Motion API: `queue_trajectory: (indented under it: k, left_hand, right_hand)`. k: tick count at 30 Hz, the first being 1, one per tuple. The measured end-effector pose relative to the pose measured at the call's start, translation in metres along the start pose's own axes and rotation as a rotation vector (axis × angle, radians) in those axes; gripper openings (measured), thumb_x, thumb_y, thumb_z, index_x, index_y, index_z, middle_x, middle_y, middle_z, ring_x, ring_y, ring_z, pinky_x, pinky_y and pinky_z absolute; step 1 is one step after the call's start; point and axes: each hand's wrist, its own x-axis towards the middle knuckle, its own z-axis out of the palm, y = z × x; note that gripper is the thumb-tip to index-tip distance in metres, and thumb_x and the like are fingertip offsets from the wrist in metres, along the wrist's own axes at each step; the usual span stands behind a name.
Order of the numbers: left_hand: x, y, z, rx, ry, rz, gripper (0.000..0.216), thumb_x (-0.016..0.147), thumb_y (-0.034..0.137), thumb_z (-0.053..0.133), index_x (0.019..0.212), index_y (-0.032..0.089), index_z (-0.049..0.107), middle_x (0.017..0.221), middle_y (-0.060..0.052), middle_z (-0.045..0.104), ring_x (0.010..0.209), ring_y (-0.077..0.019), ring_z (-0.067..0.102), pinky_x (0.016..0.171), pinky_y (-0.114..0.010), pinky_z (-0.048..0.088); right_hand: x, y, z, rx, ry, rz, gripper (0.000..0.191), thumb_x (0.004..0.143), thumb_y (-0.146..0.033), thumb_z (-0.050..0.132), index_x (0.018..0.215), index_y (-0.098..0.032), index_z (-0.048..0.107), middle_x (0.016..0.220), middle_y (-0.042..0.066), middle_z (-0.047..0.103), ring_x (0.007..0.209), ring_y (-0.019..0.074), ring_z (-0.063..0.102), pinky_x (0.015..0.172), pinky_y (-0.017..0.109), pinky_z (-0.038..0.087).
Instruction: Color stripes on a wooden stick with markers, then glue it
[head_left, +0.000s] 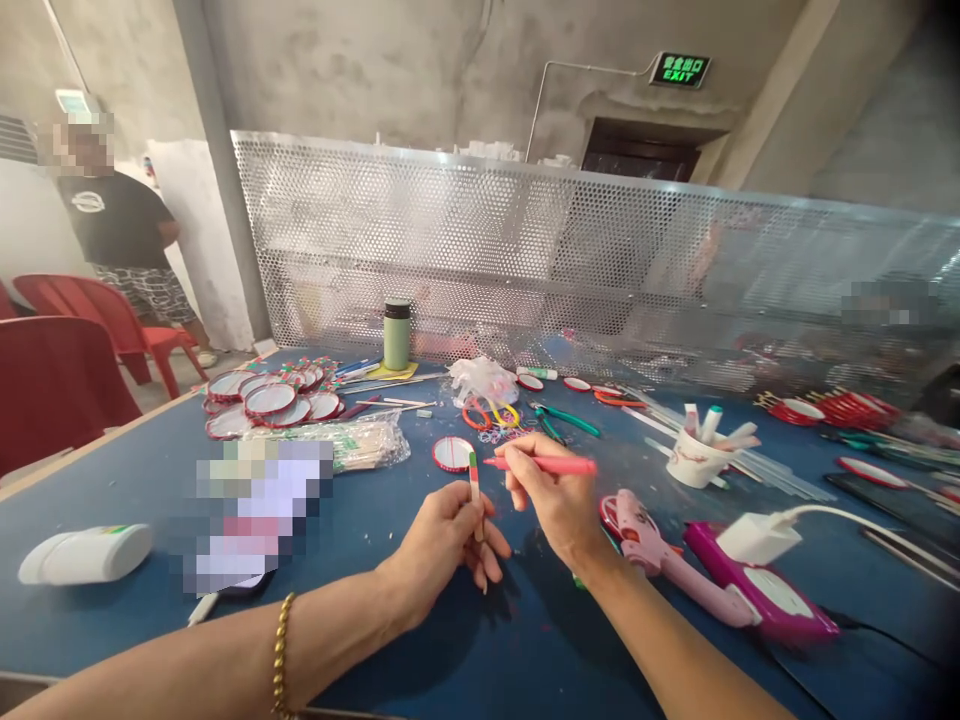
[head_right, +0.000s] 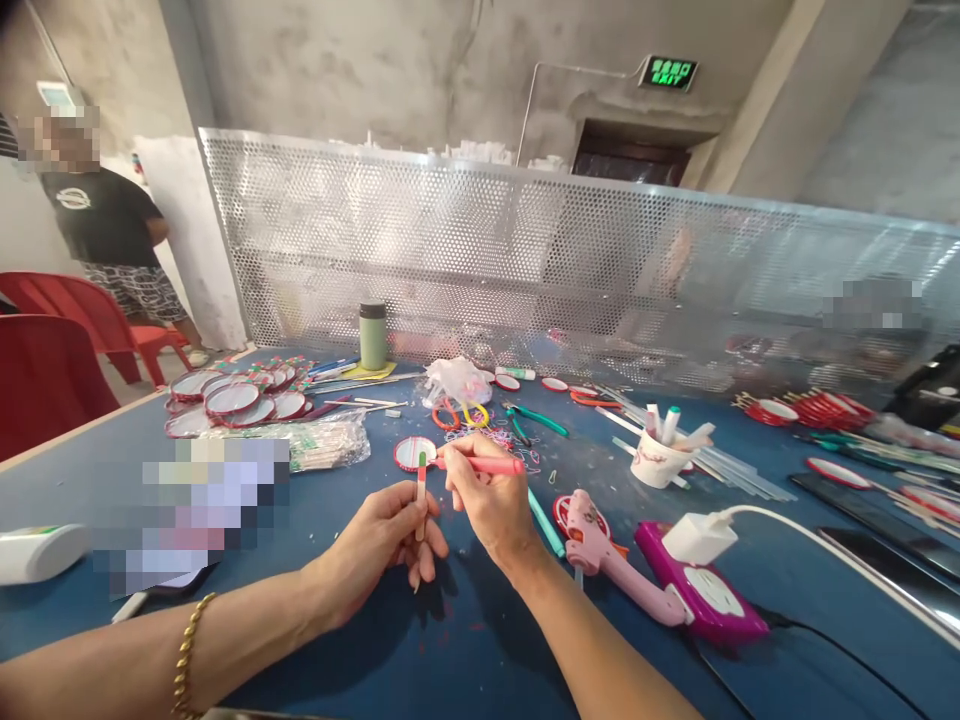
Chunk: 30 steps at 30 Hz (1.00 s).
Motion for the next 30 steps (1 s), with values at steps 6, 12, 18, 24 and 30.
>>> queue_trajectory:
  k: [6,12,18,24,30]
  left_hand:
    - [-0.001,0.005,-0.003,-0.026,-0.064,0.037,0.03,0.089,0.045,0.059,0.09,0.016,0.052,0.074,-0.005,0.071,0.048,-0.011,0.063,0.047,-0.021,0.047]
    - [0.0,0.0,-0.003,-0.052,-0.101,0.02,0.037,0.09,0.051,0.062,0.088,0.015,0.053,0.079,-0.008,0.071,0.061,-0.0149,0.07,0.061,-0.027,0.055]
    - [0.005,-0.001,-0.006,-0.104,-0.111,0.016,0.04,0.087,0.051,0.067,0.086,0.013,0.058,0.076,-0.006,0.067,0.059,-0.0133,0.068,0.059,-0.026,0.054]
    - [0.006,-0.004,-0.007,-0.095,-0.097,0.006,0.036,0.09,0.048,0.064,0.086,0.012,0.059,0.072,-0.006,0.068,0.056,-0.0143,0.069,0.055,-0.025,0.055]
    - [0.002,-0.001,-0.006,-0.076,-0.062,-0.033,0.033,0.09,0.045,0.064,0.086,0.012,0.059,0.073,-0.006,0.068,0.058,-0.0157,0.07,0.06,-0.028,0.058]
  right_hand:
    - [-0.01,-0.003,0.001,-0.09,-0.021,-0.007,0.025,0.094,-0.038,0.06,0.079,-0.018,0.065,0.061,-0.002,0.063,0.048,0.0106,0.059,0.054,0.024,0.049]
    - [-0.016,-0.001,0.01,-0.067,0.043,0.072,0.027,0.09,-0.04,0.062,0.073,-0.019,0.062,0.055,-0.003,0.061,0.045,0.0107,0.057,0.048,0.022,0.048]
    - [-0.019,0.0,0.012,-0.056,0.027,0.166,0.027,0.086,-0.041,0.063,0.07,-0.019,0.059,0.057,-0.003,0.061,0.041,0.0093,0.054,0.041,0.021,0.045]
    - [-0.017,0.002,0.01,-0.086,0.003,0.153,0.026,0.087,-0.041,0.062,0.074,-0.019,0.06,0.056,-0.003,0.061,0.041,0.0096,0.055,0.043,0.021,0.045]
    - [-0.015,0.002,0.009,-0.084,-0.017,0.163,0.027,0.086,-0.042,0.063,0.073,-0.018,0.061,0.056,-0.003,0.061,0.041,0.0095,0.055,0.043,0.021,0.045]
